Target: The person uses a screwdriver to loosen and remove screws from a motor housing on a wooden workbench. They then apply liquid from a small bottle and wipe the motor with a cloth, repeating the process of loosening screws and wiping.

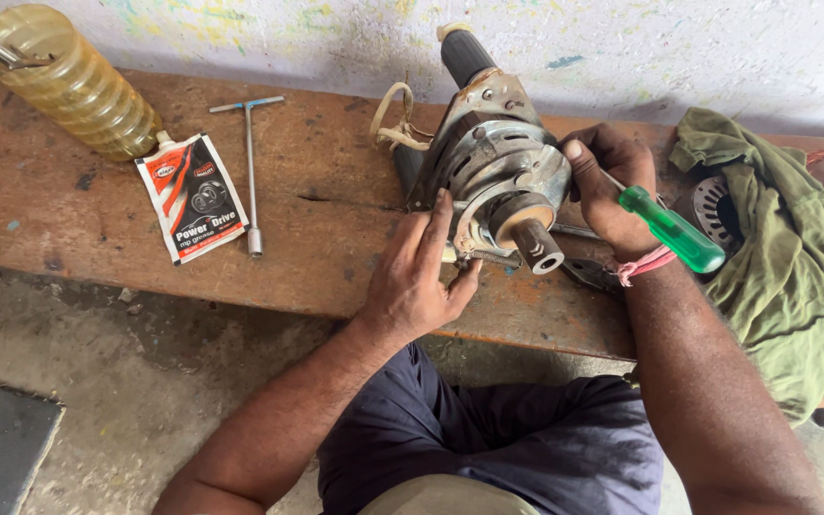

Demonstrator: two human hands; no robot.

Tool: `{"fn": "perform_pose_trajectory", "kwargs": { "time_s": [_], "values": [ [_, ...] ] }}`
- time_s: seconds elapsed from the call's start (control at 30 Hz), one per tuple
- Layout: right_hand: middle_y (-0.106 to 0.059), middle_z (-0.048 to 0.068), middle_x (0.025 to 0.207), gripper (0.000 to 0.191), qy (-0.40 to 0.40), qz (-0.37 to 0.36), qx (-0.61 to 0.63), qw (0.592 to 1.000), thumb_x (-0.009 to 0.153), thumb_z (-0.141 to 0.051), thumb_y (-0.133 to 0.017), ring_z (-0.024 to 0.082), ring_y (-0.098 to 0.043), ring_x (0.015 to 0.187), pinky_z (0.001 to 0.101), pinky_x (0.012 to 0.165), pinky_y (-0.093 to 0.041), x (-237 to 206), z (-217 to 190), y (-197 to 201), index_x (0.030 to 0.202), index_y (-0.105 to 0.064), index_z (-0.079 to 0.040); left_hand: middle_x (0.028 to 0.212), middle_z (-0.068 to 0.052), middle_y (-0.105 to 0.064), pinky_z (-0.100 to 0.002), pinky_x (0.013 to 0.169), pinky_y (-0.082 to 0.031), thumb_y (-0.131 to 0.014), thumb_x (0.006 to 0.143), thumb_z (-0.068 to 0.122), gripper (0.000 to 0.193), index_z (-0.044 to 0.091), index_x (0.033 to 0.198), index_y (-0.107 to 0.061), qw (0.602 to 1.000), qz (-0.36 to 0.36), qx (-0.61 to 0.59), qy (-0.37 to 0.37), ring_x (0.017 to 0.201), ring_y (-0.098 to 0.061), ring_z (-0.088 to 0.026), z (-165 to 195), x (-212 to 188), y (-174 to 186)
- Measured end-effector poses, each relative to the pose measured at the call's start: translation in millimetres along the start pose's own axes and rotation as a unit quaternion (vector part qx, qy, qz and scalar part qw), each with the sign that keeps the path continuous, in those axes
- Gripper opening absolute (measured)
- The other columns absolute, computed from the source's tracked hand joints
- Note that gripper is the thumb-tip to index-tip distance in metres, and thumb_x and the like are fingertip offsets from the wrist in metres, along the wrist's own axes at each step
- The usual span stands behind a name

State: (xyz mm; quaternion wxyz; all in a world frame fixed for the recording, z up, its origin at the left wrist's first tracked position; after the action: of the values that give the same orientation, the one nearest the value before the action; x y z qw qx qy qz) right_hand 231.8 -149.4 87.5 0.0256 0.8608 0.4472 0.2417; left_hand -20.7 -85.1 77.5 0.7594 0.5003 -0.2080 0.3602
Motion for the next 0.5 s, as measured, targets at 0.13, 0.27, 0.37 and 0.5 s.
{"fn": "perform_pose_trajectory", "kwargs": {
  "time_s": [0.13, 0.27, 0.37, 0.5],
  "values": [
    [-0.068, 0.003, 0.082, 0.023, 0.009, 0.025, -0.043, 0.999, 0.11, -0.019, -0.066, 0.008, -0.059, 0.07, 0.0247, 0.062, -0.048, 0, -4, 5, 0.105, -0.07, 0.003, 0.124, -0.023, -0.053, -0.047, 0.096, -0.054, -0.083, 0.087, 0.027, 0.098, -0.009, 0.157, -0.025, 1.0, 0.011, 0.017, -0.024, 0.112, -0.059, -0.035, 6, 3, 2],
    [-0.068, 0.006, 0.082, 0.028, 0.043, 0.036, -0.068, 0.996, 0.111, -0.023, -0.067, 0.01, -0.059, 0.072, 0.0265, 0.065, -0.048, -2, -7, 8, 0.104, -0.073, 0.003, 0.12, -0.025, -0.052, -0.048, 0.093, -0.056, -0.084, 0.087, 0.032, 0.101, -0.009, 0.155, -0.023, 0.997, 0.027, 0.048, -0.048, 0.109, -0.058, -0.036, 7, 1, 2],
    [-0.07, 0.007, 0.08, 0.038, 0.035, 0.039, -0.097, 0.994, 0.112, -0.031, -0.062, 0.015, -0.065, 0.07, 0.0296, 0.062, -0.052, 0, -3, 11, 0.098, -0.075, 0.001, 0.118, -0.023, -0.054, -0.044, 0.09, -0.059, -0.083, 0.091, 0.027, 0.098, -0.01, 0.158, -0.023, 0.999, 0.005, 0.032, -0.031, 0.107, -0.06, -0.032, 0, 0, -3],
    [-0.074, 0.01, 0.073, 0.063, -0.075, 0.096, -0.19, 0.974, 0.119, -0.044, -0.053, 0.023, -0.072, 0.068, 0.0352, 0.071, -0.055, 5, 15, 31, 0.079, -0.079, -0.002, 0.119, -0.021, -0.055, -0.044, 0.092, -0.06, -0.083, 0.091, 0.026, 0.096, -0.009, 0.159, -0.024, 1.0, 0.0, 0.006, -0.013, 0.109, -0.062, -0.031, -5, 0, -6]
  ]
}}
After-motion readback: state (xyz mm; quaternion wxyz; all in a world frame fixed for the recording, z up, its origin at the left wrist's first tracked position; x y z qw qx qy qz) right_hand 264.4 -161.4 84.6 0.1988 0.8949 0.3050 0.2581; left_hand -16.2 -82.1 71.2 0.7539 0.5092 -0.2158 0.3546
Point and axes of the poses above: each hand's wrist, its own x-axis towards the middle knuckle, its own y-axis out of the back of the hand, z = x × y, the point moved 7 cm from there along x, towards the middle knuckle
